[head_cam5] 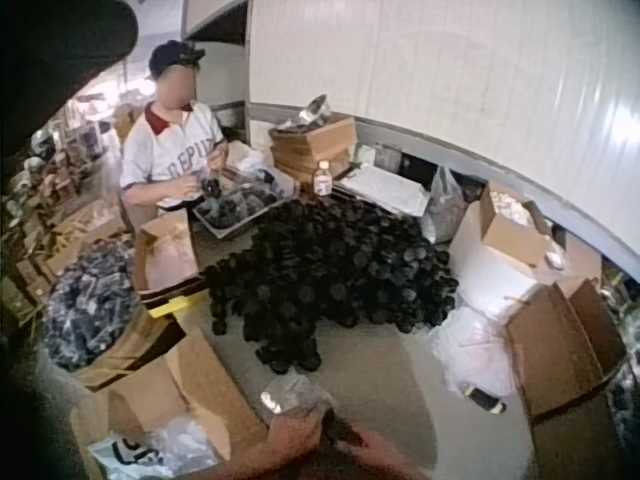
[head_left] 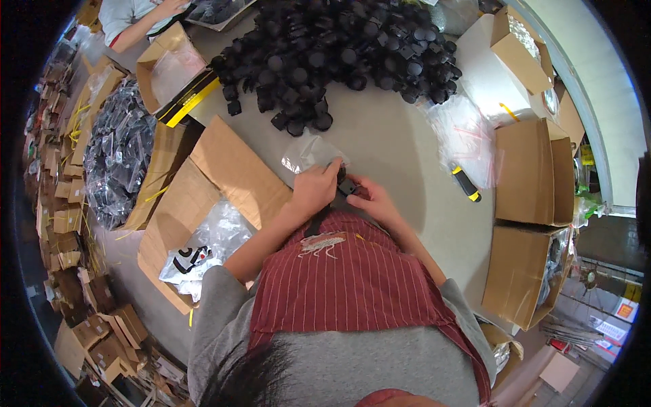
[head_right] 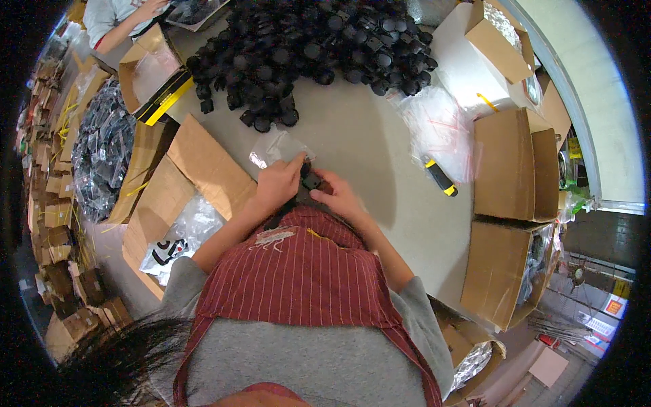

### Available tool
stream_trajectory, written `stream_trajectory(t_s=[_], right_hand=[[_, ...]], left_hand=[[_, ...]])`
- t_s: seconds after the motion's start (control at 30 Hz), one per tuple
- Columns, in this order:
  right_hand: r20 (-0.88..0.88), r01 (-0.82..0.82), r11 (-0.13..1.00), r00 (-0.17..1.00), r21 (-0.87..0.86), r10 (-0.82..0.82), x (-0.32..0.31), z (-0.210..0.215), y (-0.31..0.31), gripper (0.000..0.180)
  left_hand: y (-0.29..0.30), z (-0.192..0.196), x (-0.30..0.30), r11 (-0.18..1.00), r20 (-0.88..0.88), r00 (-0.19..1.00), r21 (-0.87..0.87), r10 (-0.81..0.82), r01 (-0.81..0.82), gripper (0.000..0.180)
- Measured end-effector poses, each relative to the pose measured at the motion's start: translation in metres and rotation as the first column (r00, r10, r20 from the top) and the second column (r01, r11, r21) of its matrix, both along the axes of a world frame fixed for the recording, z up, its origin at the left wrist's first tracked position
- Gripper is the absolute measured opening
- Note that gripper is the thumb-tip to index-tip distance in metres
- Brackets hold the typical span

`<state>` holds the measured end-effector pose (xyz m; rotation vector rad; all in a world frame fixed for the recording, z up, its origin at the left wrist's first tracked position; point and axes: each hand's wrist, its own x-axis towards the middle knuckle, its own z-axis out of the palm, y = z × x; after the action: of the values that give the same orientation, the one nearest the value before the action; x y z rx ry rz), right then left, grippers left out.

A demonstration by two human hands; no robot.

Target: The person picks up plastic pieces from a large pile on a table and places them into small plastic bags, then sets the filled bags aside.

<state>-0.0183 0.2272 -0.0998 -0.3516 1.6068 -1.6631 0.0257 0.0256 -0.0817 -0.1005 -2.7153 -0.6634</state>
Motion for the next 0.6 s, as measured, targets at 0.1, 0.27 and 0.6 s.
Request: stream_trajectory(t_s=[0.1, 0.27, 0.6], right_hand=[[-0.287, 0.038, 0.996, 0.958, 0.082, -0.013, 0.003, 0.002, -0.007, 0.053], [-0.603, 0.027, 0.948, 0.777, 0.318, 0.180, -0.005, -0.006, -0.009, 0.056], [-0.841, 0.178, 0.912, 0.481, 0.370, 0.247, -0.019, -0.011, -0.041, 0.033]], left_hand=[[0.001, -0.002, -0.006, 0.998, -0.044, 0.998, 0.049, -0.037, 0.039, 0.033], [0.002, -0.004, -0.007, 0.986, -0.032, 0.986, 0.014, -0.166, 0.167, 0.036], [-0.010, 0.001, 0.014, 0.997, -0.099, 0.995, -0.082, -0.001, -0.007, 0.031]])
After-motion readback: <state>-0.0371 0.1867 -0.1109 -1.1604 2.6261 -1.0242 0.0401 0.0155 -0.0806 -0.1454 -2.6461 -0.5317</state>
